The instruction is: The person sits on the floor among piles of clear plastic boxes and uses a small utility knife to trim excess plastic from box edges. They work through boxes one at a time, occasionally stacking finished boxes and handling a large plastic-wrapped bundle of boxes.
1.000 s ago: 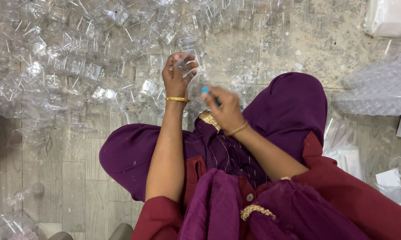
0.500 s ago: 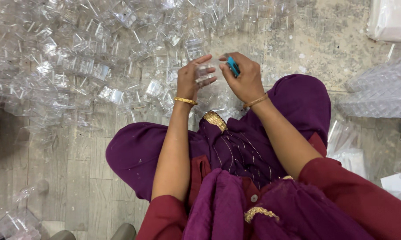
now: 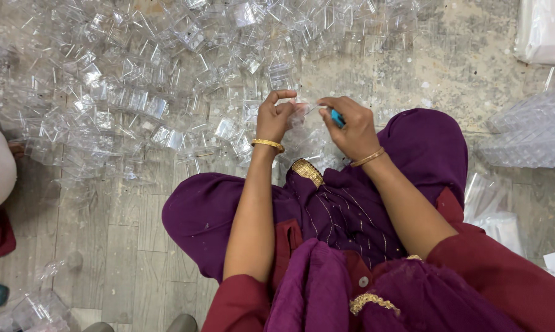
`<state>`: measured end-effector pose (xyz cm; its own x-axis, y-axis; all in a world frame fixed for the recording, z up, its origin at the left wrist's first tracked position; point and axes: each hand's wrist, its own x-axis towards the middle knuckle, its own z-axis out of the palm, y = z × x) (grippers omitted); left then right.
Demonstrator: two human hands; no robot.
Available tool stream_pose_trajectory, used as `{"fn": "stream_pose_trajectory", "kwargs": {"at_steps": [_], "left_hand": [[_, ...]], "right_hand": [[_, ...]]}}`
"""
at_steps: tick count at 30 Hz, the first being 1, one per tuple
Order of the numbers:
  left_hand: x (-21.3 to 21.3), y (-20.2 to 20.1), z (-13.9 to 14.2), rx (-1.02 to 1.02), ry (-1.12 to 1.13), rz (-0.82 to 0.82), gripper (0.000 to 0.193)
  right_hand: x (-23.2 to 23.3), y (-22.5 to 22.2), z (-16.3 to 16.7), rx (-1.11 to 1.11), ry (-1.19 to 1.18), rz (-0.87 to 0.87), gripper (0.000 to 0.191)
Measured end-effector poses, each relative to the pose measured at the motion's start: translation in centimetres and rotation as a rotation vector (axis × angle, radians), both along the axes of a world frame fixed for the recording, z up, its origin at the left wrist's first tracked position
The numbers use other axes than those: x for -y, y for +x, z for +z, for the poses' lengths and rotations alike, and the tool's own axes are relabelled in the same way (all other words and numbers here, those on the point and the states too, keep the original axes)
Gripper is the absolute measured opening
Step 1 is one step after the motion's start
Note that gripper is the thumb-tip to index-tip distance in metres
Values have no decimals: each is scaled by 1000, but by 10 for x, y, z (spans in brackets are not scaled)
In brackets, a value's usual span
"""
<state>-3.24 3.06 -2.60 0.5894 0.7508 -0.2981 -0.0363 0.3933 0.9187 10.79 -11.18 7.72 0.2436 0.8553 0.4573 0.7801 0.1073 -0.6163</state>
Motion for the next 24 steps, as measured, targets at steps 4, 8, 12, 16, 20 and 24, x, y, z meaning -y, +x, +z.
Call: {"fn": "stream_pose_trajectory", "kwargs": {"at_steps": [4, 8, 12, 16, 20, 24], "left_hand": [[1, 1, -3, -6, 168, -166, 11], [6, 0, 7, -137, 403, -324, 11], [14, -1, 21, -243, 562, -357, 9], [25, 6, 26, -372, 848, -250, 7], [30, 12, 26, -404, 987, -196, 9], [31, 12, 28, -355, 834, -251, 6]], "right_hand": [[3, 19, 2, 74, -82, -31, 16], [7, 32, 3, 183, -119, 41, 30], [9, 34, 4, 218, -140, 40, 33], [8, 34, 2, 251, -132, 48, 37], [9, 37, 1, 241, -130, 29, 35], [16, 42, 4, 246, -87, 39, 28]]}}
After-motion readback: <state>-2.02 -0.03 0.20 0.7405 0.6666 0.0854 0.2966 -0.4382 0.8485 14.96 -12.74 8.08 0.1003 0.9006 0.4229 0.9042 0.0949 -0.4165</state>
